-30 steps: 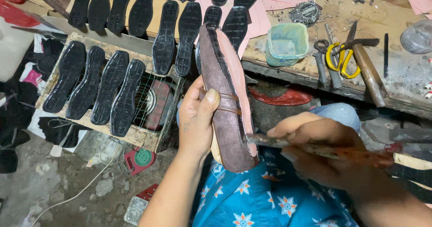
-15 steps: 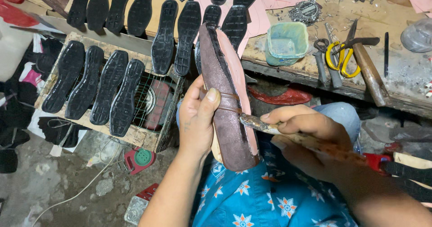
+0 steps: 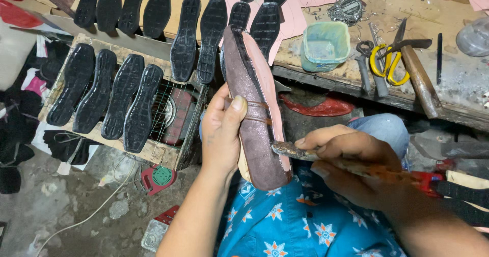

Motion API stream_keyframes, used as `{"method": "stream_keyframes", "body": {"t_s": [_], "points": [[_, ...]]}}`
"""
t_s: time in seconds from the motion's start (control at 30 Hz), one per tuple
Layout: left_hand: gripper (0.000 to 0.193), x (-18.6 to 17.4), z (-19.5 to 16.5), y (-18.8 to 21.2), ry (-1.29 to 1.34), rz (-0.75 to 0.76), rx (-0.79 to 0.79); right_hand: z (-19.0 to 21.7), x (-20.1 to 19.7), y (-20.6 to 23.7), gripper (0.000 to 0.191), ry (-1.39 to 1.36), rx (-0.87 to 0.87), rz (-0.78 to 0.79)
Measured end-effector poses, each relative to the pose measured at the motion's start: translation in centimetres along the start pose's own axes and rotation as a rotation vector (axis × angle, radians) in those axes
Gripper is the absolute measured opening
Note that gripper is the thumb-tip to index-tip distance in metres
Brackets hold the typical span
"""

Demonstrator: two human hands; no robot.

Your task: The person applies glue to the edges of a brown shoe using a brush. They repeatedly dip the brush into a small container and spread the adhesive along the shoe's perimeter.

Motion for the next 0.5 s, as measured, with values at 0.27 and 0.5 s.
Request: {"method": "stream_keyframes", "body": {"t_s": [0.27,0.5], "points": [[0.048,-0.4,0.6,-0.2,0.049,-0.015,-0.033,0.0,-0.1,0.6,0.026,-0.083,0.126,0.013],[0.045,-0.6,1.3,-0.2,0.111,-0.033,-0.059,0.3,0.0,0.6,0.026,-0.067,0.065,0.081]]}}
Point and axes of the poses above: each hand's wrist, its own y-axis away from the middle knuckle, its own x-axis out of the palm, z = x × y, the point moved 5 cm from there along -y, towards the middle knuckle, and after that the axes turned 5 degrees about -y, right-handed, at the moved point
